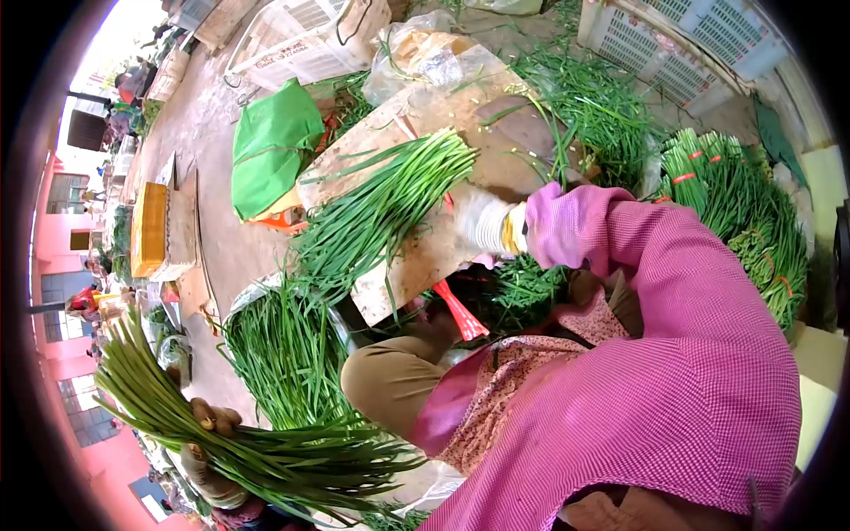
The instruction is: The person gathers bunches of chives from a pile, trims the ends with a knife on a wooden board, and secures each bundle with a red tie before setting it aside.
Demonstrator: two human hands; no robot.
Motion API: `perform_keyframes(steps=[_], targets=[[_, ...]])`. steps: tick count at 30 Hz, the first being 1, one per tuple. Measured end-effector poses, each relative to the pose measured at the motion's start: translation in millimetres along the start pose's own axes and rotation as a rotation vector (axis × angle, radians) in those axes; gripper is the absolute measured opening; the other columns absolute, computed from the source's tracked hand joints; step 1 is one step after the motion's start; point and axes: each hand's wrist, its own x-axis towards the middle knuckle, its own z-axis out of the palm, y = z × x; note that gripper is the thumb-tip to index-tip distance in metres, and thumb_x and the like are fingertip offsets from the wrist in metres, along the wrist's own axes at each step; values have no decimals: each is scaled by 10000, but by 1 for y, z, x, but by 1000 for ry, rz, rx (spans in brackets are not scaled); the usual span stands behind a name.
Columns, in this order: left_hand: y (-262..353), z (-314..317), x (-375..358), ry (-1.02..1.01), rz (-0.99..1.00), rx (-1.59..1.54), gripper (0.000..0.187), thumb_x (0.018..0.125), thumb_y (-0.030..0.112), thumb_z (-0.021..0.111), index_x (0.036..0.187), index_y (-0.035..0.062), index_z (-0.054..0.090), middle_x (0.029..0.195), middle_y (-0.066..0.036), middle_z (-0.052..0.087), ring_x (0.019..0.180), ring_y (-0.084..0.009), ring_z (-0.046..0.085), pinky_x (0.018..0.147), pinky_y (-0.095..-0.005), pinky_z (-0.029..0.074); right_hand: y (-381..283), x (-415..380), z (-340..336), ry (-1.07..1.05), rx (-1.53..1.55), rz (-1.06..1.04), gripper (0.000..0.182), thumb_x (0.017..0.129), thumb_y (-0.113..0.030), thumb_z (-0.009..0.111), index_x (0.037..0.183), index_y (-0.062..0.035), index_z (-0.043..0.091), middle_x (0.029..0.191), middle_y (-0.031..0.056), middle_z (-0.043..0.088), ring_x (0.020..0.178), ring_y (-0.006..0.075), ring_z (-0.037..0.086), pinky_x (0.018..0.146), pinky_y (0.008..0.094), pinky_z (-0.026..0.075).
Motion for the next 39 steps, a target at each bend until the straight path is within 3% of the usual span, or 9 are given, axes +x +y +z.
perform_keyframes(steps=[1,2,8,14,19,25,29,36,39], targets=[[10,1,8,-40,11,106,742,838,255,721,1394,-18,313,914,-42,470,774,-145,511,805,-309,453,-10,1,11,-122,111,35,403,802,-406,643,1071,-106,652,845,126,679,890,291,659,720,435,517],[20,3,16,-82,23,208,617,858,291,695,1314,-13,411,963,-47,470,816,-146,518,821,-315,439,-22,-16,32,496,141,-2,331,802,-398,649,975,-118,683,860,125,684,838,297,668,732,438,525],[37,73,107,-88,-230,870,447,764,143,778,1136,-3,577,886,-60,653,758,-155,623,711,-304,527,-17,-69,4,343,298,-110,277,800,-325,656,851,-61,722,791,149,697,757,376,679,687,471,556],[-144,161,209,-607,214,1268,699,731,147,805,1337,3,488,1022,-167,700,919,-242,686,801,-352,543,18,-84,0,79,342,-38,332,840,-326,607,1052,-84,687,848,161,700,802,391,672,696,481,548],[-296,191,262,-740,293,1556,736,753,398,740,1377,126,460,1042,-201,676,933,-358,665,814,-446,521,59,-87,-34,63,420,293,268,889,-329,548,952,-102,675,821,168,673,795,379,661,713,474,533],[-295,203,254,-655,329,1817,863,694,503,769,1410,175,417,1110,-115,633,1031,-315,613,1005,-494,388,143,-27,7,922,1094,372,417,937,-450,532,1139,-105,649,897,115,687,823,273,636,790,377,503],[-293,197,248,-517,496,1777,1035,590,460,852,1447,138,371,1292,-97,517,1221,-293,473,1085,-591,272,165,5,-21,860,1525,671,549,1003,-473,448,1261,-4,570,1196,151,637,1099,183,595,977,316,456],[-321,182,255,-450,505,1660,1078,594,488,843,1443,63,333,1360,-121,480,1275,-316,429,1102,-600,246,138,39,-32,633,859,522,560,988,-513,419,1230,-48,618,1149,145,674,1126,296,606,975,383,435],[-325,182,256,-421,543,1638,1067,607,506,828,1442,66,330,1405,-143,444,1295,-332,412,1101,-600,243,153,44,-41,446,1038,468,440,974,-417,532,1198,-49,619,1036,135,674,929,259,630,852,356,484]])
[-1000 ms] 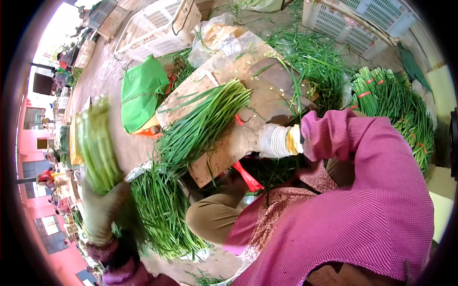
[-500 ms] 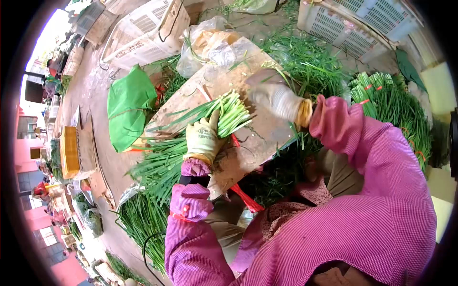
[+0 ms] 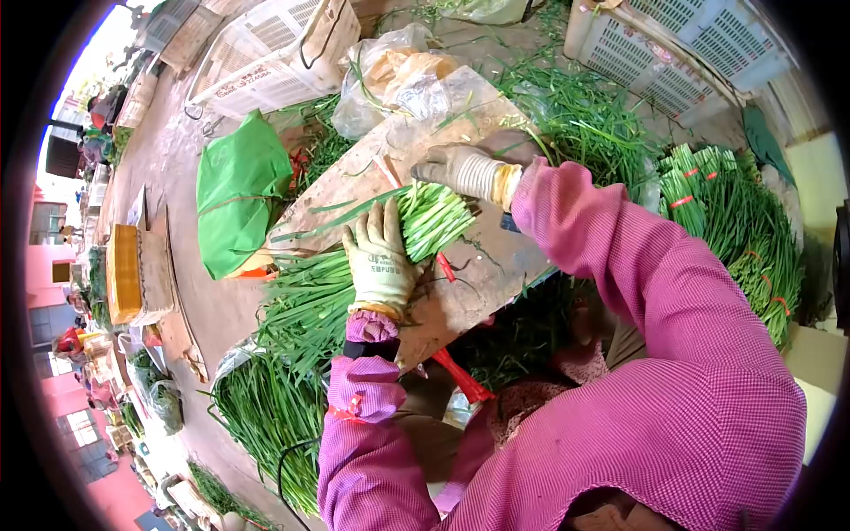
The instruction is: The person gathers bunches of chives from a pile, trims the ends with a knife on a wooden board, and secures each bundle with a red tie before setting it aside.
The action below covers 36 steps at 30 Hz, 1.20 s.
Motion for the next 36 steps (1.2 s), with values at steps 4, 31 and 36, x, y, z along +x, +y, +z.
perform_keyframes(steps=[4,31,36], targets=[[-1,-6,-2,35,3,39,1081,598,521,824,1446,76,322,1438,-156,403,1325,-345,383,1103,-604,233,-2,16,7,-62,272,95,438,894,-395,637,1145,-37,662,1013,109,692,934,207,620,871,321,467],[-15,15,-1,82,55,-224,963,643,450,805,1416,64,379,1306,-181,521,1215,-362,480,1044,-494,346,39,13,-99,731,-1364,-94,447,941,-326,571,1301,-62,562,1264,222,577,1008,359,648,846,423,532],[-20,5,8,23,-20,-172,1119,568,503,840,1456,65,320,1360,-181,487,1252,-366,454,1064,-533,306,16,-7,-34,356,199,-141,581,1000,-521,417,1362,-75,506,1246,200,595,1065,282,640,821,345,536]])
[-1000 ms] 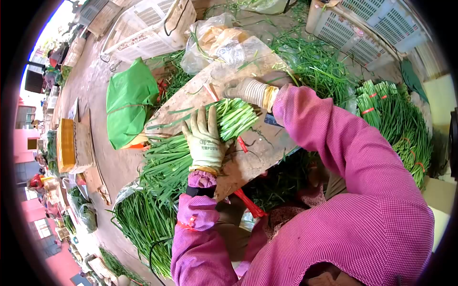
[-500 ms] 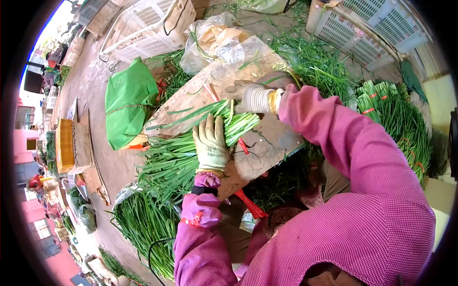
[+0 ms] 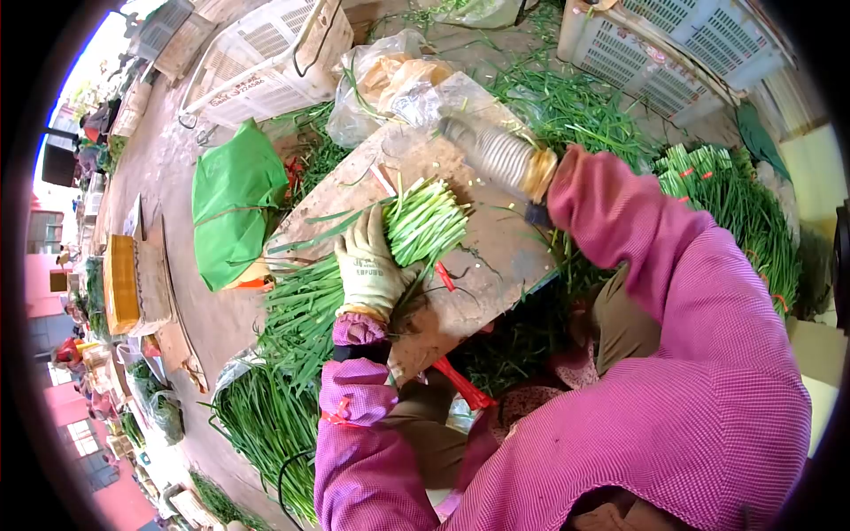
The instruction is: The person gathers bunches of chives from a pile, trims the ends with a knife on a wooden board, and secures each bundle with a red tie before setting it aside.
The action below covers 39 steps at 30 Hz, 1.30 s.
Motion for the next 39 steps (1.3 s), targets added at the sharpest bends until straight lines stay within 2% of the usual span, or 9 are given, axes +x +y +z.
perform_keyframes(steps=[4,7,11,14,19,22,25,27,39], targets=[[-10,1,11,-102,-1,-18,1090,563,540,839,1434,82,371,1358,-173,496,1290,-356,431,1086,-550,276,-127,-33,-18,-590,-601,459,647,989,-581,379,1335,-58,538,1190,198,638,1114,260,622,878,334,509],[-15,-5,23,-249,-78,-88,1000,579,455,866,1412,126,421,1358,-161,509,1309,-337,420,1107,-522,264,-9,5,47,-118,-138,283,575,993,-533,389,1247,-71,619,1151,185,672,1100,329,629,977,384,441],[-23,-3,31,-330,-64,-202,988,599,457,858,1418,128,415,1359,-170,516,1310,-338,437,1105,-512,278,-41,-11,17,-145,-50,129,533,951,-525,494,1202,-74,630,1093,163,690,1029,337,650,931,393,481],[-26,2,33,-350,-70,-204,976,609,444,854,1419,125,415,1362,-174,515,1313,-333,440,1103,-514,284,-35,-27,25,-228,-816,-543,390,872,-410,610,1041,-65,679,913,159,693,930,311,673,840,440,524],[-30,6,28,-304,-47,-266,938,625,436,843,1406,113,435,1340,-180,538,1287,-347,465,1090,-505,310,-29,-9,-2,-204,-1263,-458,178,803,-212,657,878,-51,680,859,127,683,841,284,677,685,380,548],[-29,5,30,-322,-45,-251,930,630,446,838,1402,113,441,1333,-180,545,1276,-346,475,1081,-505,318,-8,35,-48,-141,-1445,111,362,787,-210,708,1109,-47,672,1109,184,665,1099,301,617,968,433,457],[-28,2,31,-321,-36,-230,950,625,470,837,1406,110,431,1324,-176,551,1275,-338,478,1089,-512,305,-31,0,-25,34,-1309,-280,560,819,-277,684,1325,-79,547,1313,174,577,1250,294,521,1043,484,383],[-25,1,29,-323,-41,-203,972,620,488,838,1409,101,422,1318,-174,555,1276,-334,477,1096,-522,293,-91,-21,4,-541,-1311,-370,937,802,-488,690,1535,-142,220,1585,127,239,1449,266,260,1177,508,180],[10,15,-12,-78,-167,251,1258,519,516,874,1493,45,232,1446,-156,391,1362,-334,343,1142,-564,197,-61,-15,78,-730,-1266,-532,934,721,-455,783,1479,-155,327,1516,126,357,1308,334,471,1039,590,358]])
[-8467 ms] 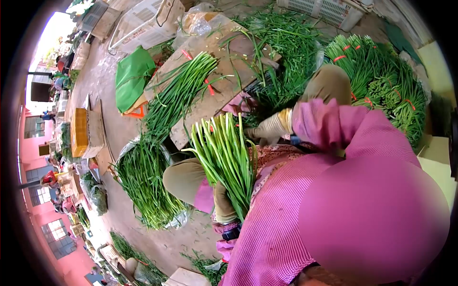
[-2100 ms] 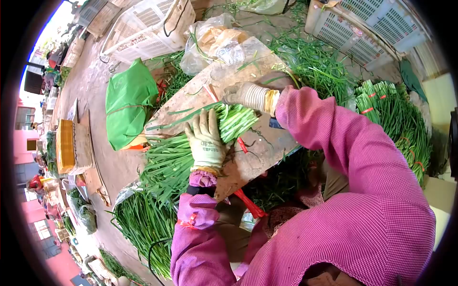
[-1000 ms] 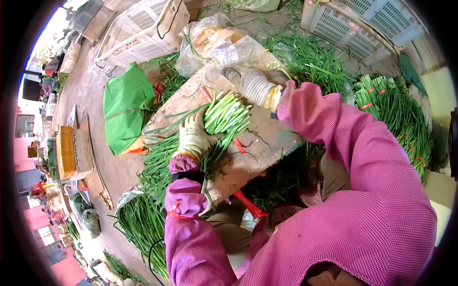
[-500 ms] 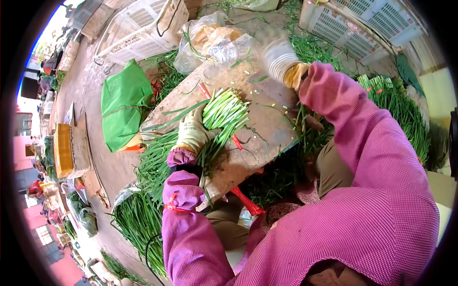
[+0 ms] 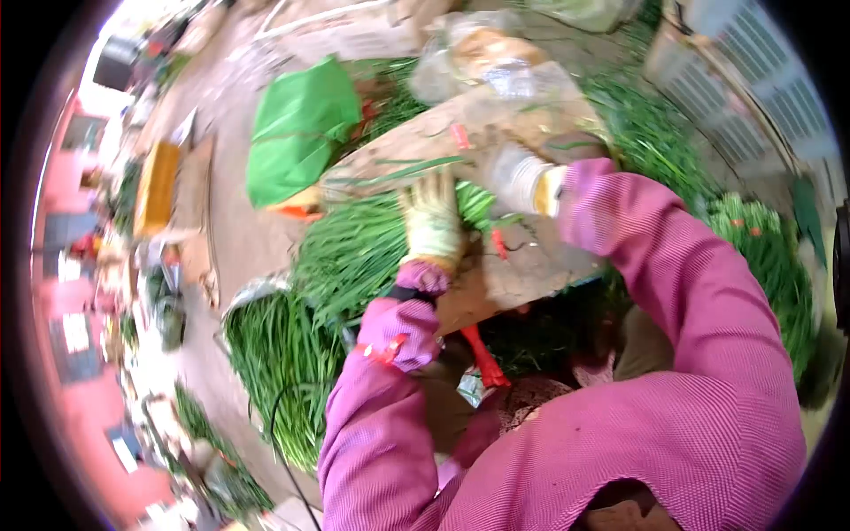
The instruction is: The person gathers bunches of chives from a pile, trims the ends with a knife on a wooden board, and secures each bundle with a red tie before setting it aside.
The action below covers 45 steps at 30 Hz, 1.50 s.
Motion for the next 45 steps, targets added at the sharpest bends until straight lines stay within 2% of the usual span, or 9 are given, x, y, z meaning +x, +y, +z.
perform_keyframes(steps=[8,14,17,29,32,38,41,42,45], targets=[[-10,-1,-5,85,70,-176,1086,585,429,848,1440,31,308,1373,-154,440,1297,-327,396,1127,-478,264,-11,-4,-9,0,-193,-12,815,839,-551,628,1469,-106,364,1502,111,379,1390,317,356,1133,511,260],[1,16,-2,-168,-21,163,822,785,584,643,1431,125,423,1449,-122,425,1354,-302,361,1159,-479,214,-44,21,-46,349,512,-20,294,873,-329,575,1034,-107,681,1059,140,667,1054,342,617,900,405,500],[1,95,-5,-25,-196,-581,587,998,484,347,1479,146,346,1450,-114,452,1372,-301,376,1152,-461,257,-90,57,-87,-14,390,-90,278,885,-247,530,1029,-96,713,1042,184,695,947,364,680,834,476,539],[24,177,13,376,-327,-1906,591,978,472,420,1457,133,354,1453,-120,452,1368,-269,401,1104,-414,345,-113,123,-52,15,398,-113,294,874,-300,569,1034,-100,712,953,149,710,898,331,682,812,432,531],[8,69,-8,291,-382,-924,600,921,476,532,1389,114,434,1362,-134,543,1257,-265,530,995,-381,457,-102,121,-47,113,631,-67,299,883,-293,521,1010,-98,709,925,163,708,879,322,678,823,404,519],[-3,40,-5,-39,-395,-936,619,734,420,743,1228,84,583,1101,-176,677,1029,-355,652,858,-397,523,-95,118,-52,-170,1557,334,262,871,-256,570,991,-63,700,821,105,703,619,200,648,604,348,521],[5,7,-24,591,-382,-1143,306,848,354,634,1004,106,723,844,-79,724,785,-281,702,783,-366,536,-107,111,-90,-107,1339,100,230,867,-225,569,974,-55,681,789,74,670,601,161,595,552,310,484],[1,65,-1,-181,-274,-792,578,938,466,513,1387,104,473,1413,-137,502,1323,-297,449,1102,-391,329,-113,112,-95,-93,1164,-154,246,881,-245,559,974,-40,659,773,54,640,642,155,586,571,307,474],[10,110,0,-69,-301,-1087,566,945,463,499,1385,108,473,1411,-135,505,1314,-287,458,1098,-387,338,-152,133,-86,-114,279,-269,307,891,-287,579,1042,-33,663,898,172,699,805,335,684,696,449,540]])
